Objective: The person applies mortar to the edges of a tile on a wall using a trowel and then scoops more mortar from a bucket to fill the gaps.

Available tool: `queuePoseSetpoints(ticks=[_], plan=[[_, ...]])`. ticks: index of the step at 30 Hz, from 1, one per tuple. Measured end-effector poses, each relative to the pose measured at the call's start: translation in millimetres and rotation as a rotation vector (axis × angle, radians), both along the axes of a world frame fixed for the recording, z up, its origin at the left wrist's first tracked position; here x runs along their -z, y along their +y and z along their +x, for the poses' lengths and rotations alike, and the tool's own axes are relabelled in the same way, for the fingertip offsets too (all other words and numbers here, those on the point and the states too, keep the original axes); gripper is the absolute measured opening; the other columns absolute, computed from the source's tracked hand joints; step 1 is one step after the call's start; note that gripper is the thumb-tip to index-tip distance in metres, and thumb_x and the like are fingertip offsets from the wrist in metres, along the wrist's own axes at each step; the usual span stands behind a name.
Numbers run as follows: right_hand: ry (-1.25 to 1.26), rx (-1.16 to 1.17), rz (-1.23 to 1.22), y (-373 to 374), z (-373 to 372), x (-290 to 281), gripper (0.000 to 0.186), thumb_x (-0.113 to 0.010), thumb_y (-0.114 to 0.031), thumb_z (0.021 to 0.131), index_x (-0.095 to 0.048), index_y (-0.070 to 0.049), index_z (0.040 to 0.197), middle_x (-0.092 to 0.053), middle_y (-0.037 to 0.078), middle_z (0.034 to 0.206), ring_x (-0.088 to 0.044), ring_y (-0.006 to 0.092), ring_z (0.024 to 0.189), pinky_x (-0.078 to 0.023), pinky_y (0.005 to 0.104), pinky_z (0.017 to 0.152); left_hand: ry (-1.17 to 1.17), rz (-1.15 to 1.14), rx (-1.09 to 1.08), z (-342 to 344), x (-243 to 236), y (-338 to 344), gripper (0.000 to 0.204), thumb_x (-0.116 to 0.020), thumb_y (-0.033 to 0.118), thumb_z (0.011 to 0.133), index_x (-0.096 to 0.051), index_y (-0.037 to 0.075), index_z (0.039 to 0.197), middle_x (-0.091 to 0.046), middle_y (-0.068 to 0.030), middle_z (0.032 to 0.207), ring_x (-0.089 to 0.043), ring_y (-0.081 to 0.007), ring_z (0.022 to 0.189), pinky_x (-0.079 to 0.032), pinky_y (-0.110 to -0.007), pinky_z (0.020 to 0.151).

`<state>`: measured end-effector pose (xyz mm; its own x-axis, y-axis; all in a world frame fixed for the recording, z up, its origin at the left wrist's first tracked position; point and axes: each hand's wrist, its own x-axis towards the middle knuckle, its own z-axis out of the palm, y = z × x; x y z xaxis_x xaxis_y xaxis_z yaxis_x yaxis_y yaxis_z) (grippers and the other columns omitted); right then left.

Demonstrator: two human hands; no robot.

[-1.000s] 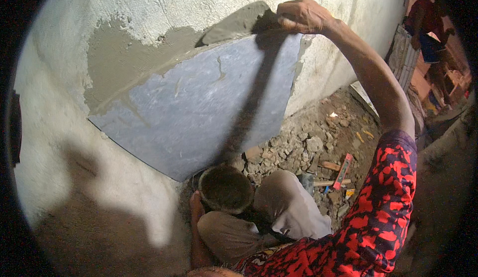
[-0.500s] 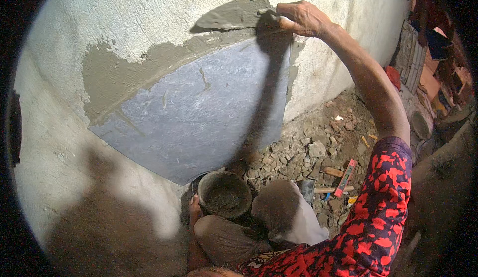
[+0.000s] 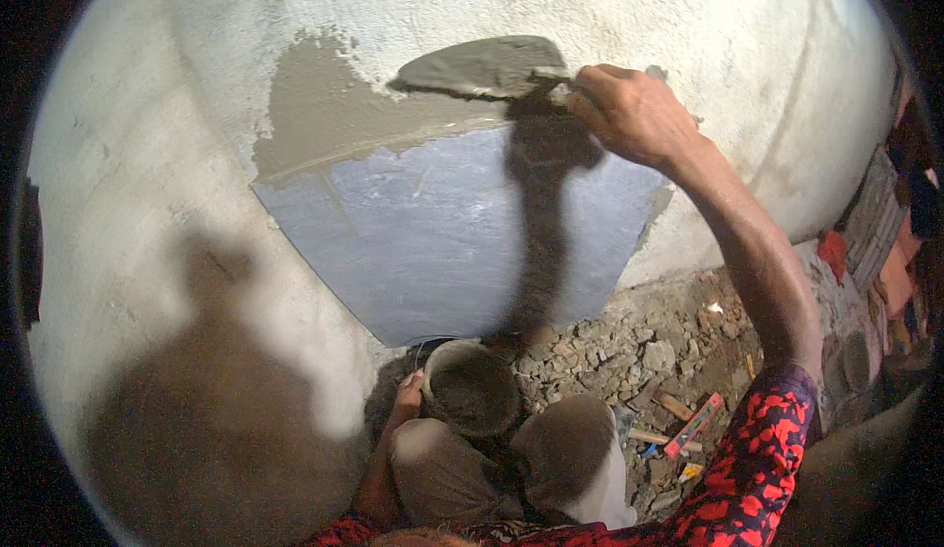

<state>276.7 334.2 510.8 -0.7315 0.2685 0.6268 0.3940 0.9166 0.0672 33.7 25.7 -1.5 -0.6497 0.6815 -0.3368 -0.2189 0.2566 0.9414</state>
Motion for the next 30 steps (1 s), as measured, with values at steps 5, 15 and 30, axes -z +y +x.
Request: queuePoseSetpoints(ticks=[5, 15, 30], plan=[[-0.204, -0.025, 0.078, -48, -68, -20, 0.026, -0.050, -0.027, 0.094, -0.061, -0.002, 0.095, -0.065, 0.016, 0.084, -0.064, 0.0340, 0.070, -0.052, 0.0444, 0.063, 0.010, 0.134, 0.107, -1, -26, -13, 0.047, -0.044, 0.037, 0.099, -0.055, -0.002, 0.123, -0.060, -0.0113, 0.111, -0.054, -0.0226, 0.104, -0.040, -0.036, 0.091], [-0.033, -0.161, 0.172, -80, -117, -40, 0.024, -0.052, -0.024, 0.094, -0.063, -0.003, 0.091, -0.064, 0.015, 0.079, -0.064, 0.0324, 0.072, -0.052, 0.0429, 0.064, 0.077, -0.026, 0.125, -22, 2, -24, 0.053, -0.042, 0.039, 0.097, -0.051, -0.002, 0.129, -0.055, -0.0158, 0.123, -0.050, -0.0269, 0.114, -0.038, -0.040, 0.095], [-0.199, -0.087, 0.264, -143, -185, -38, 0.031, -0.049, -0.024, 0.093, -0.066, 0.001, 0.086, -0.066, 0.022, 0.085, -0.067, 0.0372, 0.080, -0.055, 0.0456, 0.070, 0.029, 0.112, 0.098, -6, 30, 1, 0.048, -0.044, 0.042, 0.097, -0.062, -0.003, 0.102, -0.063, -0.0106, 0.097, -0.055, -0.0208, 0.093, -0.041, -0.039, 0.086]])
